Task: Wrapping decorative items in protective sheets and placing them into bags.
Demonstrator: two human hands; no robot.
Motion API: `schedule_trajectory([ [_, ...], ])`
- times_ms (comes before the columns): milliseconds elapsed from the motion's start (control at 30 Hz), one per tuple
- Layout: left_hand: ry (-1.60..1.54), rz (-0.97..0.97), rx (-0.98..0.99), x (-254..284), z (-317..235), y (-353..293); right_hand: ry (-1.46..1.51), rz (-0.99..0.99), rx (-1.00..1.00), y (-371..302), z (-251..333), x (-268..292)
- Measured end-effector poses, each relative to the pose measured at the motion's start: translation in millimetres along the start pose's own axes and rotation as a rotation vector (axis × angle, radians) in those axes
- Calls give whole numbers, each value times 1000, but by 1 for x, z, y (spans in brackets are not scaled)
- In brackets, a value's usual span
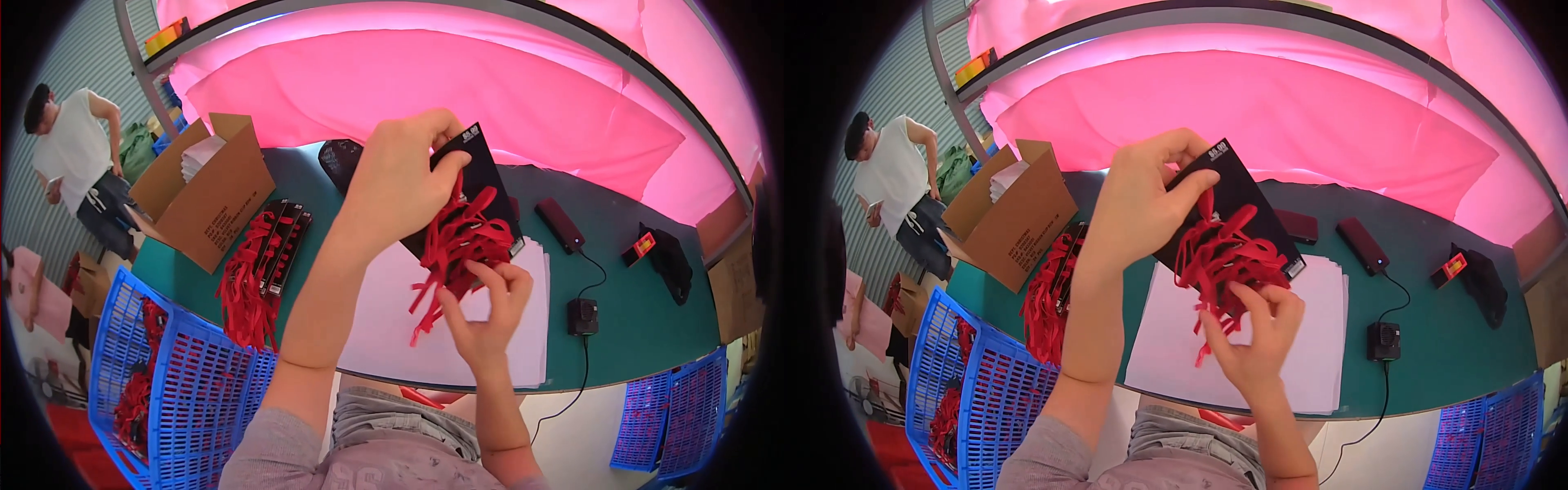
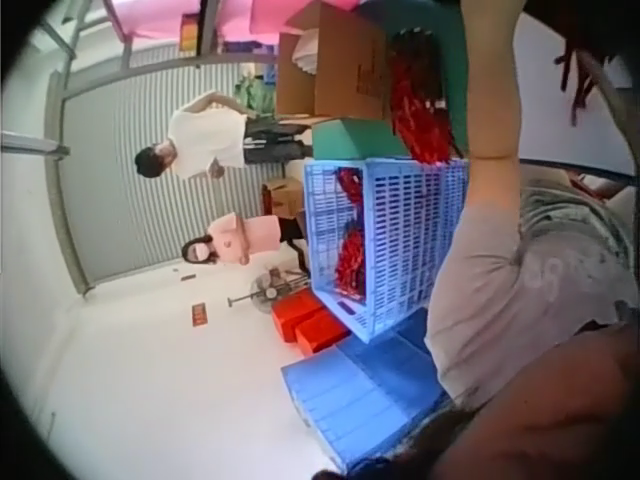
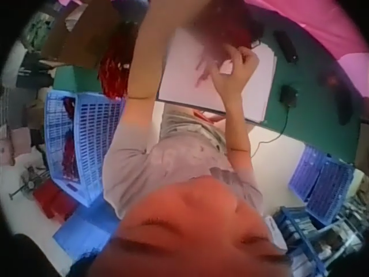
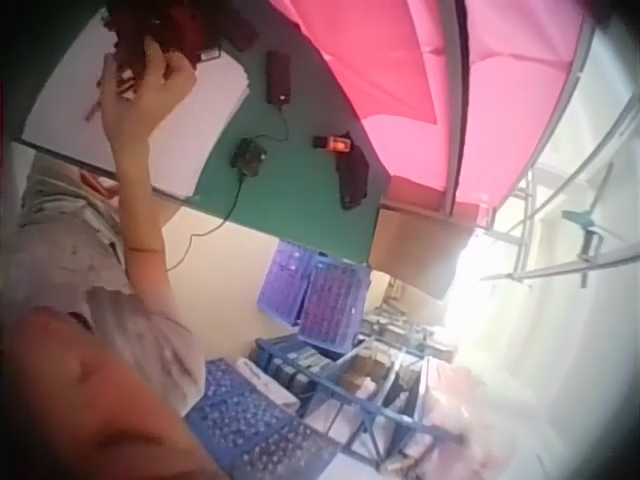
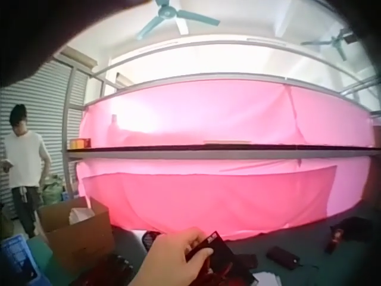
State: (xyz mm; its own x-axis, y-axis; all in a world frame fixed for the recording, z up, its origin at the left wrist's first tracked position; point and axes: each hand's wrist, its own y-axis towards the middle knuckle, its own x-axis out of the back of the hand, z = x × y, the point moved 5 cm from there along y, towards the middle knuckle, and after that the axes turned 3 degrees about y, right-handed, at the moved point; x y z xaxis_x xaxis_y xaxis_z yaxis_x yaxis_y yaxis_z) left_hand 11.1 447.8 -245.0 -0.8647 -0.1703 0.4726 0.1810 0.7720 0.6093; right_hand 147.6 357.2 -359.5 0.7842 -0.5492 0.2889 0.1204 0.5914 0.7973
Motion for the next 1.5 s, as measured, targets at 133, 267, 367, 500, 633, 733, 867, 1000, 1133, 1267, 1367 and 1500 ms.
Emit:
schedule_trajectory([
  [133, -21, -9, 46, -5, 7, -2, -72, -20, -1, 7, 2, -14],
  [267, 44, -58, 60, -5, 24, -1, -109, -27, 123, 7, 10, -15],
  [367, 108, -69, 65, -4, 26, -1, 15, -23, 13, -5, 14, -24],
  [500, 80, -42, 76, -5, 29, 2, -60, 43, 89, -11, 21, -54],
  [633, 35, -12, 102, -3, 34, 3, -125, 108, 135, -24, 10, -71],
  [733, 30, -18, 139, 3, 40, 1, 13, 99, -54, -40, -13, -61],
  [867, -50, 0, 199, 11, 41, -2, 235, 133, -475, -53, -38, -34],
  [1000, -94, -19, 221, 13, 45, -3, 225, 182, -667, -66, -73, -11],
  [1133, -72, -50, 206, 15, 49, -7, 64, 170, -566, -69, -74, 8],
  [1267, 34, -62, 151, 12, 52, -10, -106, 18, -266, -52, -46, 25],
  [1367, -5, -62, 113, 10, 40, -7, -59, 93, -239, -41, -42, -9],
  [1500, -3, -48, 117, 12, 30, -6, 278, 93, -416, -37, -45, -26],
])
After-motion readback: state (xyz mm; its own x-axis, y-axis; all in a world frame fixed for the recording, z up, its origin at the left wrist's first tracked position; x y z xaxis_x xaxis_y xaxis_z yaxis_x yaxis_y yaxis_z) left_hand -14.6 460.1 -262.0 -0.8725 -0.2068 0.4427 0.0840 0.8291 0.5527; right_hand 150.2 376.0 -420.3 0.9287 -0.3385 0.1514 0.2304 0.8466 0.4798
